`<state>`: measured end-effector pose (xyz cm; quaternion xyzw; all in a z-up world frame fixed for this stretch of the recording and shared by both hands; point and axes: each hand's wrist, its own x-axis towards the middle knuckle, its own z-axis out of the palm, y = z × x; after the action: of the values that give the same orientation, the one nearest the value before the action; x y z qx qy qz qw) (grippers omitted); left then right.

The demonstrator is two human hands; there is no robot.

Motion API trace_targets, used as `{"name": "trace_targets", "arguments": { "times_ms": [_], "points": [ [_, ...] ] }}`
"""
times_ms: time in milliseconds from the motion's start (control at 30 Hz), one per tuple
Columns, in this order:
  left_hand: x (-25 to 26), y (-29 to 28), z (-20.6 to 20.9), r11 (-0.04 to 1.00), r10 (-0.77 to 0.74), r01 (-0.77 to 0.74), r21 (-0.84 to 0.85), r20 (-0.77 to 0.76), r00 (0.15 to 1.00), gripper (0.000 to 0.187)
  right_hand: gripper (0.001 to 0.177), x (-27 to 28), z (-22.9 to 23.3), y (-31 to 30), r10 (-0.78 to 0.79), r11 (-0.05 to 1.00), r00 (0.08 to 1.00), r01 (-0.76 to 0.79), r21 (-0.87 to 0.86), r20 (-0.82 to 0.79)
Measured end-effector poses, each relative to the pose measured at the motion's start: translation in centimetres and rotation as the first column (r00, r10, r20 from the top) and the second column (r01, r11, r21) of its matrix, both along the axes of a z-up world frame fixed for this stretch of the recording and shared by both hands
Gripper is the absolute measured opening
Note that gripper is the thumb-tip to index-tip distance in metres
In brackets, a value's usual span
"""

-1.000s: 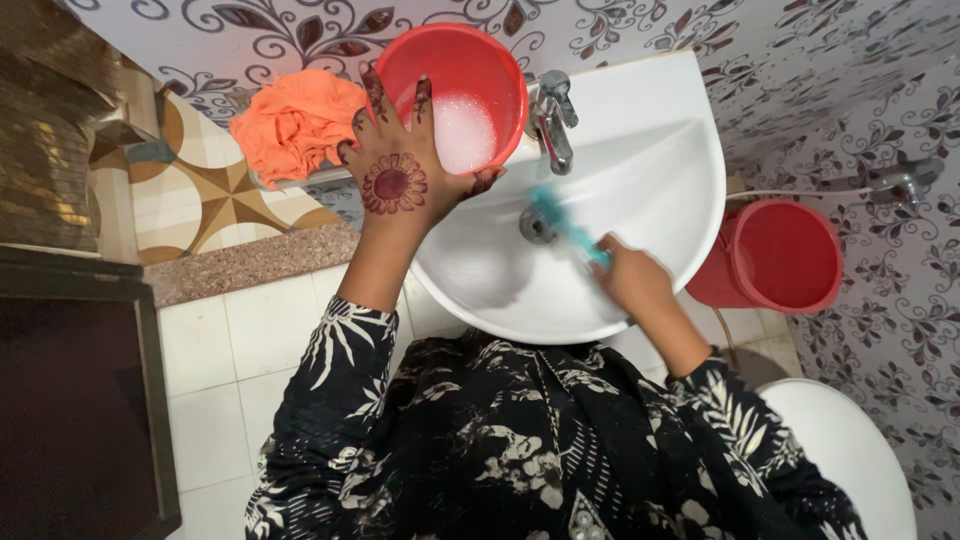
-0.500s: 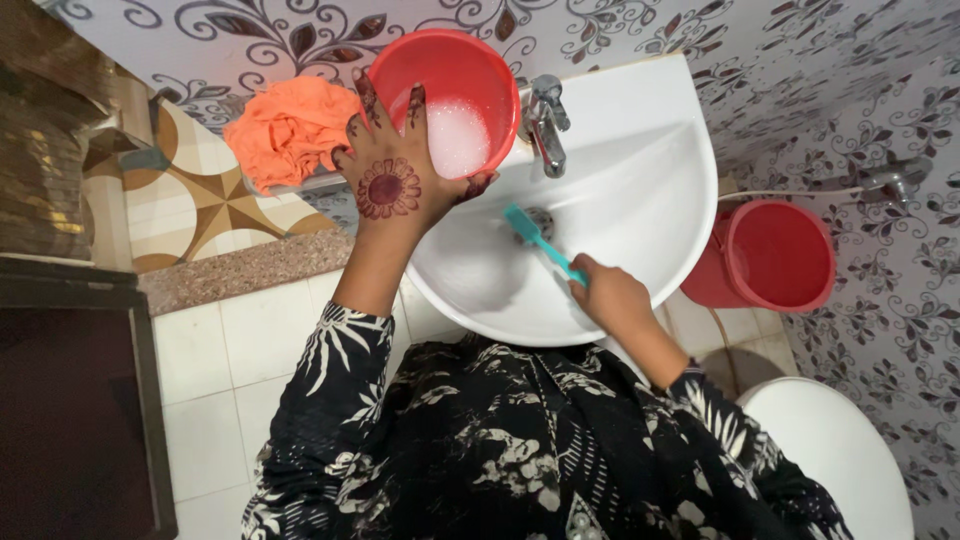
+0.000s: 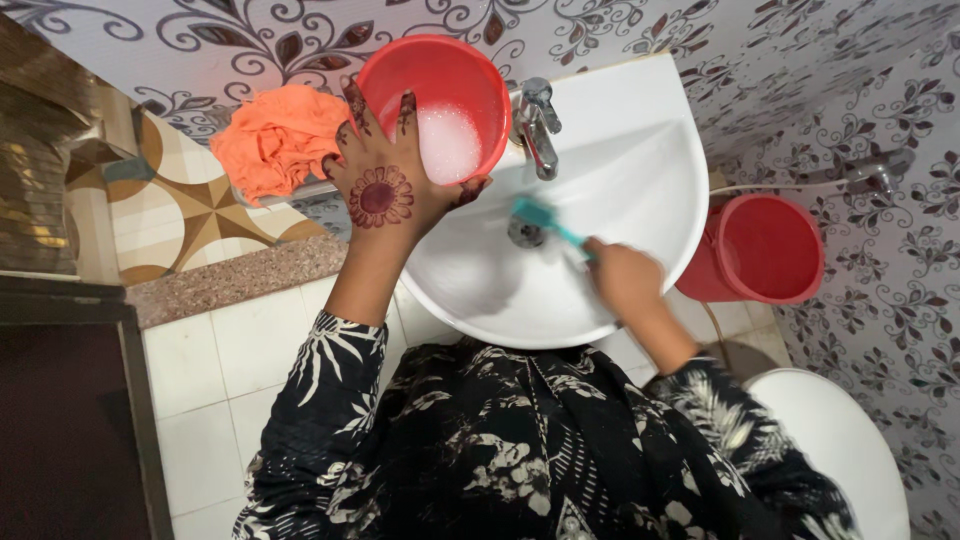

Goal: The person scrubs the interior of a white bathroom sink using a blue scrub brush. They repeatedly dip the brush into a red bucket filled with soapy water and scrub the basin and drain area. The person also briefly scrubs their hands with the brush before continuing to clean the sink surface.

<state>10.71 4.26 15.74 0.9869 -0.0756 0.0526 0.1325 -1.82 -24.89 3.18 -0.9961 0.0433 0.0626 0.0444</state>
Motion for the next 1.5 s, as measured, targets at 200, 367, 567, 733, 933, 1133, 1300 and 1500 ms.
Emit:
{"name": "trace_targets", "arguments": {
  "times_ms": [200, 367, 567, 733, 933, 1133, 1300, 1500],
  "points": [
    [0.0, 0.1, -0.4, 1.0, -0.008, 0.008, -0.008, 0.04, 0.999, 0.125, 0.029, -0.1, 9.8, -9.8, -0.138, 0.949, 0.97, 0.187, -0.253, 0.2],
    [-0.2, -0.1, 0.0, 1.0, 0.001, -0.001, 0.004, 0.017, 1.0, 0.125, 0.021, 3.9, 2.8, -5.0, 0.021, 0.999, 0.988, -0.026, 0.035, 0.153],
    [0.1, -0.1, -0.1, 1.0, -0.002, 0.001, 0.013, 0.058, 0.998, 0.126, 0.022, 4.8, 1.6, -3.0, -0.034, 0.994, 0.999, 0.03, 0.106, 0.03],
    [-0.2, 0.3, -0.2, 1.0, -0.021, 0.022, -0.013, 0.091, 0.996, 0.123, 0.027, 4.5, 11.1, -12.7, -0.067, 0.945, 0.994, 0.091, -0.315, 0.087],
    [-0.3, 0.3, -0.1, 0.999, -0.028, 0.031, -0.026, 0.111, 0.993, 0.122, 0.023, 7.6, 0.9, -6.8, 0.19, 0.976, 0.971, -0.17, -0.138, 0.146],
    [-0.2, 0.3, -0.1, 0.999, -0.016, 0.021, -0.048, 0.121, 0.993, 0.122, 0.025, 6.5, -2.7, -1.5, 0.094, 0.98, 0.995, -0.099, 0.172, 0.038],
    [-0.3, 0.2, 0.0, 0.999, -0.006, 0.01, -0.049, 0.083, 0.996, 0.123, 0.03, 5.1, 6.5, -13.6, -0.072, 0.971, 0.997, 0.074, -0.226, 0.016],
    [-0.3, 0.4, -0.4, 0.999, -0.018, 0.023, -0.042, 0.117, 0.993, 0.124, 0.04, 6.5, 1.2, -7.5, 0.086, 0.995, 0.996, -0.085, 0.057, -0.018]
  ]
}}
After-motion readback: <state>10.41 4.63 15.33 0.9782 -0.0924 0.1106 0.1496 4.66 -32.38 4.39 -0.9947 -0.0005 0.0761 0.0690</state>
